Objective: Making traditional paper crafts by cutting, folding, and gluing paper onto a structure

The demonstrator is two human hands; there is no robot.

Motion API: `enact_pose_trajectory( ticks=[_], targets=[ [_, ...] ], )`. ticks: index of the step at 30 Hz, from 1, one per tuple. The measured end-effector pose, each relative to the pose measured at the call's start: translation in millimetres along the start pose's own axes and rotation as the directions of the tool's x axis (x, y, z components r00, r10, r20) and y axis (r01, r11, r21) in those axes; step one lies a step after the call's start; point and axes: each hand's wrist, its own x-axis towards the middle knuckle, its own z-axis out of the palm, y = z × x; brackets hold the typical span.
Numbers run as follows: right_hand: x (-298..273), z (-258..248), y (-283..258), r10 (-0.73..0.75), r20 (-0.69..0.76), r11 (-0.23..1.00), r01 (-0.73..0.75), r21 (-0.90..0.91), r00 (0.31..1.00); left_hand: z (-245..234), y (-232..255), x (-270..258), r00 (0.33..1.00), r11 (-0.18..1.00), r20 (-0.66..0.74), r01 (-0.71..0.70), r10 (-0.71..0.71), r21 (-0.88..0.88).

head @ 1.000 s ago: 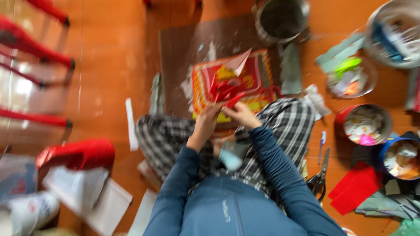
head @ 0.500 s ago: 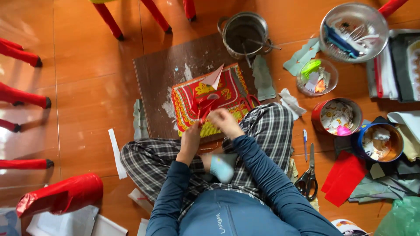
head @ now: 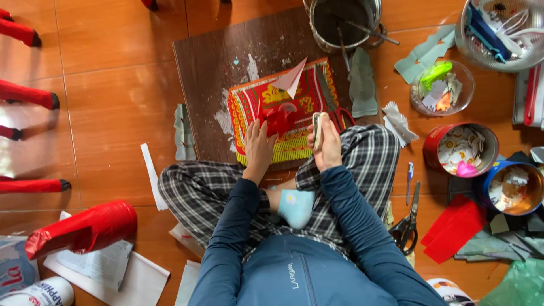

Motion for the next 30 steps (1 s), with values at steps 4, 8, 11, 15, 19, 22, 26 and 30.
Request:
enact_pose_trajectory(
  ticks=[4,8,11,15,19,22,26,30],
  targets=[
    [16.5,-8.1,19.6,0.003,0.026,1.0,-0.003,0.018,1.0,15.1,8.4,56.2,0.993,0.998,-0.096,-0.065,0.065,0.009],
    [26.0,-9.8,32.0,-0.006,0.027,1.0,0.005,0.031,1.0,58.1,6.7,127.8,0.982,0.993,-0.161,-0.092,0.103,0.071],
    [30.2,-7.7,35.7,-0.049,0.04,0.999,0.049,0.005,0.998,76.5,12.1,164.6,0.986,0.987,-0.155,-0.041,0.065,0.152],
    [22.3,14.6,18.8,-0.107,0.067,0.994,0.109,-0.03,0.992,96.4,12.0,190.5,0.996,0.981,-0.029,0.092,-0.089,0.172],
    [15.3,27.2,13.8,-0.099,0.121,0.988,0.112,-0.104,0.988,107.5,9.2,180.7,0.995,0.992,-0.081,-0.042,0.052,0.117],
    [34.3,9.6,38.9,-0.135,0.115,0.979,0.15,-0.141,0.984,25.8,65.8,132.7,0.99,0.816,0.114,0.129,-0.078,-0.563],
    [44.2,1.6,51.7,-0.222,0.066,0.924,0.232,-0.304,0.973,-39.2,84.6,70.3,0.96,0.349,0.25,0.28,-0.129,-0.895],
    [34.6,7.2,56.2,-0.246,0.19,0.856,0.305,-0.418,0.95,-48.5,61.9,23.9,0.924,0.194,0.369,0.382,-0.098,-0.904]
  ],
)
